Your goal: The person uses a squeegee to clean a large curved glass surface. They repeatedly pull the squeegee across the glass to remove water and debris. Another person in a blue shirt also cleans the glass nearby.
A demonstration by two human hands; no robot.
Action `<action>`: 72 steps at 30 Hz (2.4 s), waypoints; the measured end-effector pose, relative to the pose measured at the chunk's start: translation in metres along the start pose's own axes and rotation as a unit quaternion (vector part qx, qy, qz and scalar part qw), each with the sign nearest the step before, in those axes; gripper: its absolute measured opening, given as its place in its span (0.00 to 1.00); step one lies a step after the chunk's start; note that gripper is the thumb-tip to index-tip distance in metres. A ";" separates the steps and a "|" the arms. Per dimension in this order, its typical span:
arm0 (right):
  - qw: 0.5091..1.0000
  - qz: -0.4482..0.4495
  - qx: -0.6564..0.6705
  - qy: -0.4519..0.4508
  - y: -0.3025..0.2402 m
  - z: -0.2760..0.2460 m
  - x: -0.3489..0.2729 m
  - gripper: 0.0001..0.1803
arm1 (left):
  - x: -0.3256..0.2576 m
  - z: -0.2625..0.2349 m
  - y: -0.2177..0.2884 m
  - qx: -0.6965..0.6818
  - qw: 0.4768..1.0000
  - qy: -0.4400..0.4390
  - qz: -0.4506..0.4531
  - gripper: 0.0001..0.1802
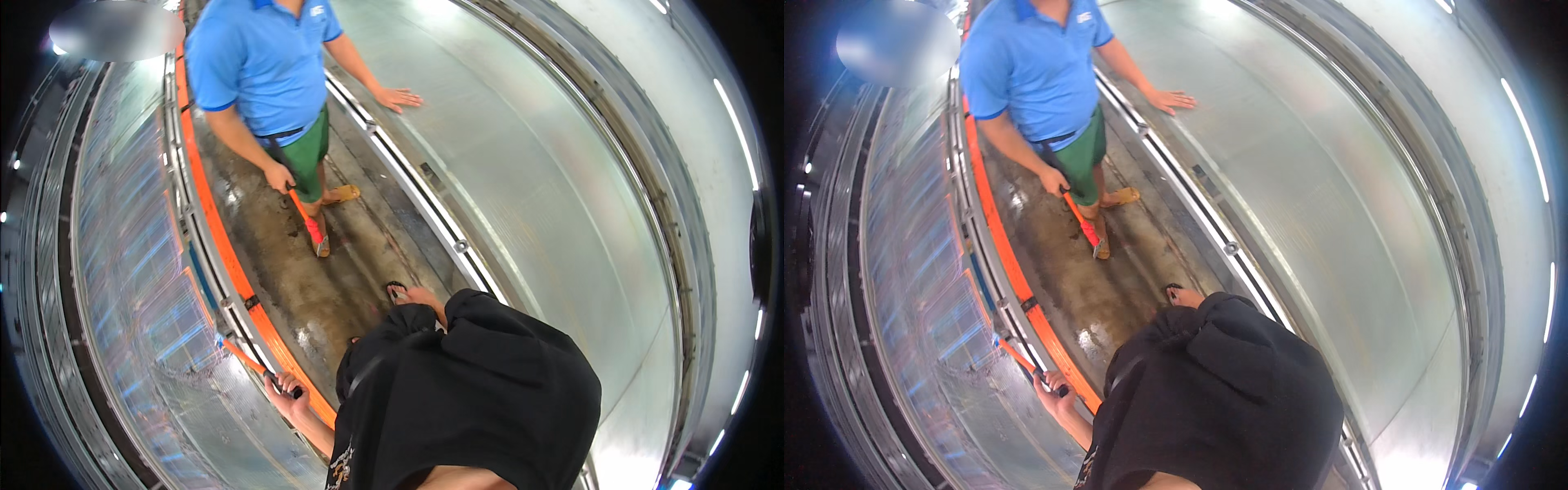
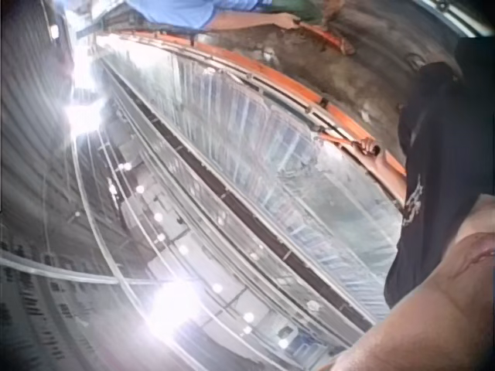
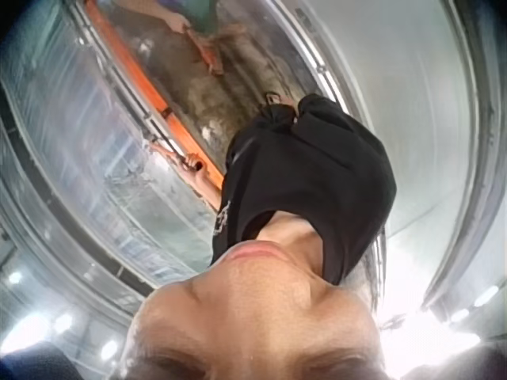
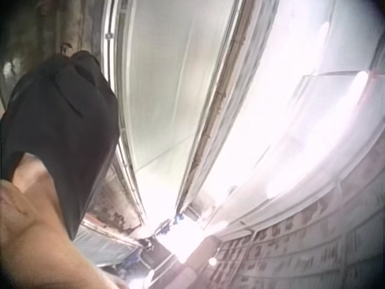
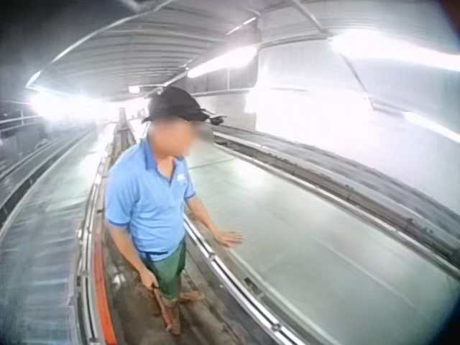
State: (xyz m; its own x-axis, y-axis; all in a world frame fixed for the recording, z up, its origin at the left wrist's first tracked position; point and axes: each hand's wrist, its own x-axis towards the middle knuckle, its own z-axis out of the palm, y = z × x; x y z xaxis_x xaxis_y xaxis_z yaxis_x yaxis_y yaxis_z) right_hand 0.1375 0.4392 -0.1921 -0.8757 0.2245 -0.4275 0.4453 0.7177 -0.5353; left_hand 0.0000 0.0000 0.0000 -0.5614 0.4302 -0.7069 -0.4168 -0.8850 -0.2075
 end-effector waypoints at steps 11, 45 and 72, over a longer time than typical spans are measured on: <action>0.853 0.147 0.035 0.500 0.026 -0.154 -0.062 0.40 | 0.053 -0.070 -0.006 0.561 0.701 0.284 0.336 0.20; 0.819 0.386 -0.021 0.424 0.182 -0.163 -0.073 0.53 | 0.070 -0.080 -0.032 0.603 0.582 0.393 0.378 0.22; 0.788 0.428 -0.139 0.421 0.216 -0.151 -0.087 0.41 | 0.087 -0.117 -0.010 0.540 0.632 0.398 0.389 0.32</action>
State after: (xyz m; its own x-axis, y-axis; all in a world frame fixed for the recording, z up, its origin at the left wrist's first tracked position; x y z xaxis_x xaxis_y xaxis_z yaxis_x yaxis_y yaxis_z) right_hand 0.2820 0.6742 -0.1602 -0.1426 0.9780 0.1520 0.9841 0.1565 -0.0841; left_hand 0.0388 0.0259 -0.1387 -0.5381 -0.6658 -0.5170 -0.7223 0.0480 0.6899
